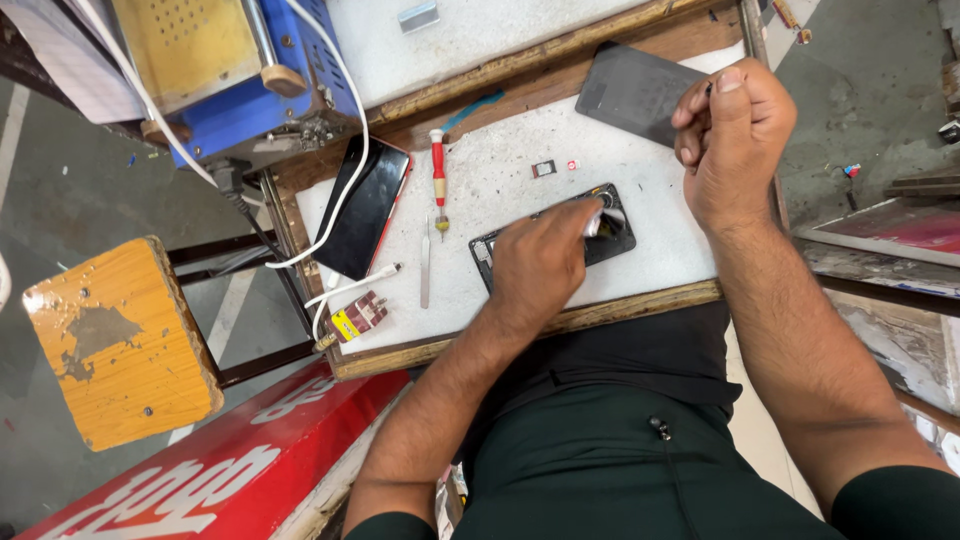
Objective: The person uses a red-handled screwdriver to tighten screws on the internal frame of a disassembled smartphone. They then apply adhesive from a tube along the phone's edge, attach an orange back cover, and insert a SIM card tray.
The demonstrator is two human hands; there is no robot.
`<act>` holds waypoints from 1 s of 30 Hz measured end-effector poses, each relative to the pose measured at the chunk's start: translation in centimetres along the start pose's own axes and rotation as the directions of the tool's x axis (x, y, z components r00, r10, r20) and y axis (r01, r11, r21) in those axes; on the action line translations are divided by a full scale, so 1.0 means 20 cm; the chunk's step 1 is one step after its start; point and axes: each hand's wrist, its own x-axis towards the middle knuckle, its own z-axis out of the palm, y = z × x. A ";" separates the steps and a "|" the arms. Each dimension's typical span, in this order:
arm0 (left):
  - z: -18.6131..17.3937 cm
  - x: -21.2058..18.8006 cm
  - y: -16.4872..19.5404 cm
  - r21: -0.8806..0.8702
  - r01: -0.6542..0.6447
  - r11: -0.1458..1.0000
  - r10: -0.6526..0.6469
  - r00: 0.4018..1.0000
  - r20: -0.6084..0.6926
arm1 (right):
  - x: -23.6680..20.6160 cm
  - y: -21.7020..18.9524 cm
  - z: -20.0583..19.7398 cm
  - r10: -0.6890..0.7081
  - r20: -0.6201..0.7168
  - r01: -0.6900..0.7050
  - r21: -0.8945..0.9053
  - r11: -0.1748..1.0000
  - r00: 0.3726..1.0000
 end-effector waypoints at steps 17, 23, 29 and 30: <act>-0.01 -0.06 0.05 -0.034 -0.020 0.999 0.022 0.999 0.039 | 0.02 -0.03 0.05 -0.006 0.036 0.007 -0.036 0.999 0.999; -0.03 -0.06 0.03 -0.028 -0.027 0.999 0.029 0.998 0.053 | 0.02 -0.03 0.05 -0.018 0.048 0.019 -0.031 0.999 0.999; -0.04 -0.09 0.03 -0.021 0.005 1.000 -0.004 0.999 0.050 | 0.02 -0.03 0.04 -0.024 0.063 0.026 -0.039 0.999 0.998; -0.04 -0.09 0.03 -0.025 0.004 1.000 -0.003 0.999 0.044 | 0.02 -0.03 0.04 -0.024 0.065 0.027 -0.038 0.999 0.998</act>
